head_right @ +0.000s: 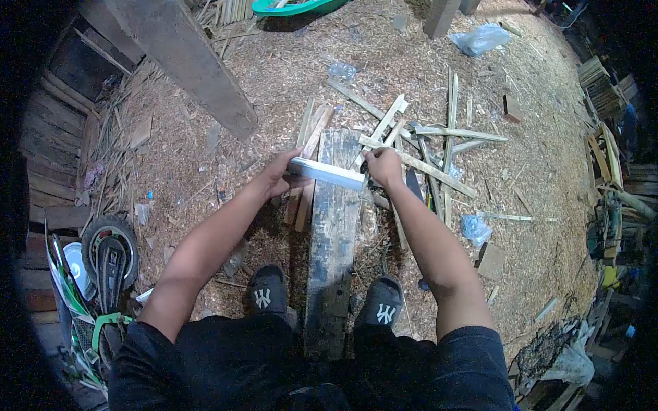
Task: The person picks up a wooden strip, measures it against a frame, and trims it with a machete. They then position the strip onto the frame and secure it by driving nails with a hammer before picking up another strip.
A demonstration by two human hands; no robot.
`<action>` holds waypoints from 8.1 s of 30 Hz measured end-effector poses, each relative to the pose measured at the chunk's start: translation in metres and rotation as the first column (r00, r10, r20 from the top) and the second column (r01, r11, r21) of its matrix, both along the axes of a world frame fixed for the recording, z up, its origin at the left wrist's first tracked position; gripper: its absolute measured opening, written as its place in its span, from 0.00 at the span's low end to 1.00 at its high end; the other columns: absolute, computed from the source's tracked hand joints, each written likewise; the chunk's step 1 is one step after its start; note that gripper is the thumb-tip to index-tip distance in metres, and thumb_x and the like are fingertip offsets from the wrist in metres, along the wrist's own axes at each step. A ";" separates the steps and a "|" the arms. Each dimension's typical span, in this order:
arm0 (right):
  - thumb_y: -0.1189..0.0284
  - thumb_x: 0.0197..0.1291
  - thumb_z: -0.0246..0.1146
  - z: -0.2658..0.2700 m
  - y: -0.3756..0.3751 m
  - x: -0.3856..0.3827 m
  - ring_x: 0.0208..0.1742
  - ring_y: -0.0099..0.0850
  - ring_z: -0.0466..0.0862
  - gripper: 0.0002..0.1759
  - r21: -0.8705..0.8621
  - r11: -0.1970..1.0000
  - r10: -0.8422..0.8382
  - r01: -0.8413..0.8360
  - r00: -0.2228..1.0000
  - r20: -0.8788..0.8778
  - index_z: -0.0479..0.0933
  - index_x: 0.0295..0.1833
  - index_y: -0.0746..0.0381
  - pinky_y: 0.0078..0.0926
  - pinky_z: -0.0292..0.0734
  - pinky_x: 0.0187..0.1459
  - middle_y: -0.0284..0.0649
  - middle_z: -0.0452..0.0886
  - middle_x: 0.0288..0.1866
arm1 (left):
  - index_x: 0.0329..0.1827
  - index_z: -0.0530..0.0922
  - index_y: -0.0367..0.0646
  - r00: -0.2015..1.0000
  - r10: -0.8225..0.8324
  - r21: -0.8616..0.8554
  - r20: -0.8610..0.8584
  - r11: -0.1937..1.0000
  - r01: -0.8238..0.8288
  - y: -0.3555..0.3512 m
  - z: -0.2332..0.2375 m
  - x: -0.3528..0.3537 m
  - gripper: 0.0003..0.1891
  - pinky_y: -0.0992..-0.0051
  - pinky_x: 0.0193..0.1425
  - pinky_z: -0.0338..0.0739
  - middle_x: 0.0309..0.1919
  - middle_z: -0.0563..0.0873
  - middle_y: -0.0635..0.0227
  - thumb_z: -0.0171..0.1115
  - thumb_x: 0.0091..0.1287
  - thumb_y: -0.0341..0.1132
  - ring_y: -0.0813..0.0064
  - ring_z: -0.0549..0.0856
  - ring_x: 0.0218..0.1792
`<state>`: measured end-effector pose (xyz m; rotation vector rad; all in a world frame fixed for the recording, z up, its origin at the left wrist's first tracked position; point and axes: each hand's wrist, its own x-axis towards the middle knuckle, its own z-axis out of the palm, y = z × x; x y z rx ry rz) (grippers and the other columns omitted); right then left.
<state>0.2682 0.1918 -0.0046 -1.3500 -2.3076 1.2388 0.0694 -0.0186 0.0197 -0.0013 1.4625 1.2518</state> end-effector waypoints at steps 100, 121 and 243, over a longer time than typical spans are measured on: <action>0.73 0.74 0.58 0.109 0.034 0.048 0.15 0.21 0.69 0.11 -0.542 0.824 -0.005 -0.166 0.954 -0.300 0.72 0.54 0.68 0.19 0.60 0.14 0.40 0.82 0.31 | 0.49 0.80 0.39 0.909 0.407 0.187 0.094 0.889 -0.418 -0.090 0.013 -0.001 0.16 0.62 0.49 0.87 0.40 0.87 0.56 0.53 0.70 0.41 0.60 0.89 0.39; 0.75 0.71 0.61 0.082 0.021 0.033 0.30 0.31 0.84 0.26 -0.566 0.820 -0.146 -0.088 0.923 -0.355 0.65 0.71 0.63 0.30 0.86 0.31 0.41 0.79 0.42 | 0.78 0.64 0.43 0.969 0.247 0.186 0.014 0.951 -0.246 -0.082 0.018 0.010 0.38 0.63 0.55 0.85 0.49 0.85 0.58 0.52 0.59 0.38 0.62 0.87 0.47; 0.70 0.78 0.50 0.061 -0.024 0.048 0.26 0.25 0.71 0.11 -0.642 0.766 -0.498 0.019 0.649 -0.576 0.74 0.56 0.61 0.23 0.67 0.29 0.34 0.74 0.32 | 0.52 0.80 0.39 0.584 -0.294 -0.271 -0.756 0.954 0.129 -0.167 -0.041 -0.078 0.12 0.69 0.35 0.79 0.34 0.88 0.61 0.67 0.72 0.36 0.77 0.84 0.31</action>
